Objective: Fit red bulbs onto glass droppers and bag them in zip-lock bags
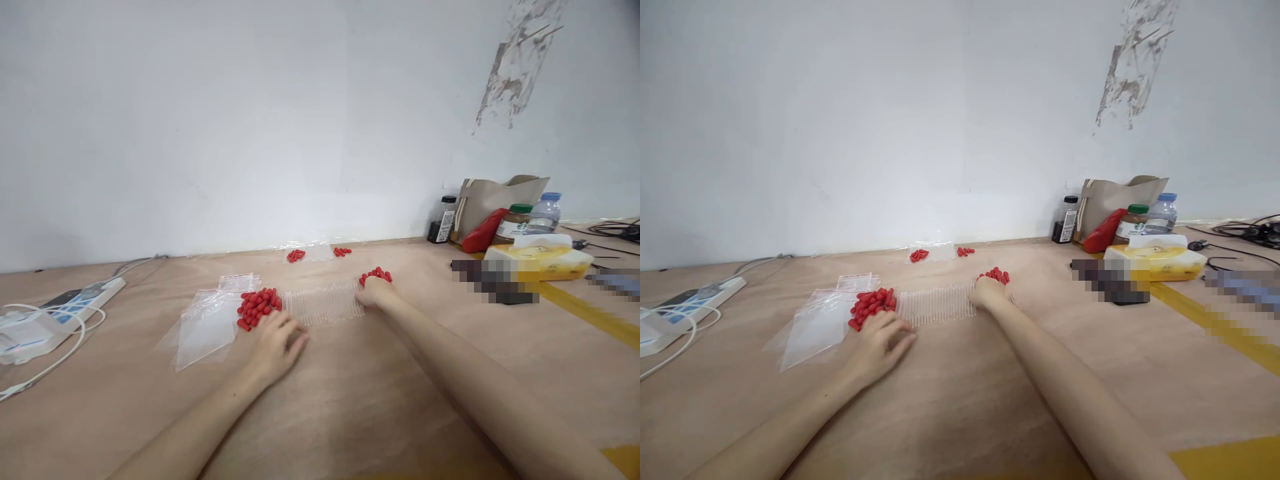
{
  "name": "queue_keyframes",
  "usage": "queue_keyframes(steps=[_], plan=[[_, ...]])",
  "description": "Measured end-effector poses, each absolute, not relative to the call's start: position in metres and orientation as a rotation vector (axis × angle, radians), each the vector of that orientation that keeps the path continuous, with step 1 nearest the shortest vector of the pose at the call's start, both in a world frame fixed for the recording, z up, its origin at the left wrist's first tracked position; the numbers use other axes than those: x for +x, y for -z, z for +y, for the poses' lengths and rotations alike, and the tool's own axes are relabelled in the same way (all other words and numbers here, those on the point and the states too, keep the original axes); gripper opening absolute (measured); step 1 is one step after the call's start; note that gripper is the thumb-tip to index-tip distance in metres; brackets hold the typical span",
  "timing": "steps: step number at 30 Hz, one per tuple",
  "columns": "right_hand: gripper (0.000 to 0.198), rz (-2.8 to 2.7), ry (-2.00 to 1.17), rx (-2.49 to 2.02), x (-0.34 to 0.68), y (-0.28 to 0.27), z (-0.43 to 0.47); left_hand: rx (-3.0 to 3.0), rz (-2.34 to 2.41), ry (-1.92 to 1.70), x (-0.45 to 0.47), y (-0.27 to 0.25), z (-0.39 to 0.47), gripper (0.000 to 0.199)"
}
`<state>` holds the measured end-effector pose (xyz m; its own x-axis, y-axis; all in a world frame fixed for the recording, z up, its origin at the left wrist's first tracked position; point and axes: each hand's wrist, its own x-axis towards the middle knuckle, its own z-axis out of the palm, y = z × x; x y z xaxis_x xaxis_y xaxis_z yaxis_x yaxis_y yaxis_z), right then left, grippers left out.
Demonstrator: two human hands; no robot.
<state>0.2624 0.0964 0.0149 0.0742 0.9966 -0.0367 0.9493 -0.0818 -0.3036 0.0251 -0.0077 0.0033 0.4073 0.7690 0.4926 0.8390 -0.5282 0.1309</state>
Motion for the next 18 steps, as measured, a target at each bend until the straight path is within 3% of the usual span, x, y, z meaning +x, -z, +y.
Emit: queue_keyframes(steps=[4, 11, 14, 18], plan=[[0.014, -1.976, -0.364, -2.133, 0.261, -0.014, 0.099, -2.102, -1.63, 0.506, -0.002, -0.014, 0.001, 0.016], [0.019, -2.02, -0.377, -1.964, 0.269, -0.027, 0.084, -1.996, -1.68, 0.303, -0.009, -0.007, 0.008, 0.019], [0.022, -2.043, -0.33, -1.832, 0.276, -0.03, 0.062, -1.99, -1.666, 0.27, -0.005, -0.011, 0.006, 0.021], [0.012, -2.098, -0.322, -1.381, 0.289, -0.015, 0.033, -2.111, -1.587, 0.405, 0.008, -0.018, -0.009, 0.018]])
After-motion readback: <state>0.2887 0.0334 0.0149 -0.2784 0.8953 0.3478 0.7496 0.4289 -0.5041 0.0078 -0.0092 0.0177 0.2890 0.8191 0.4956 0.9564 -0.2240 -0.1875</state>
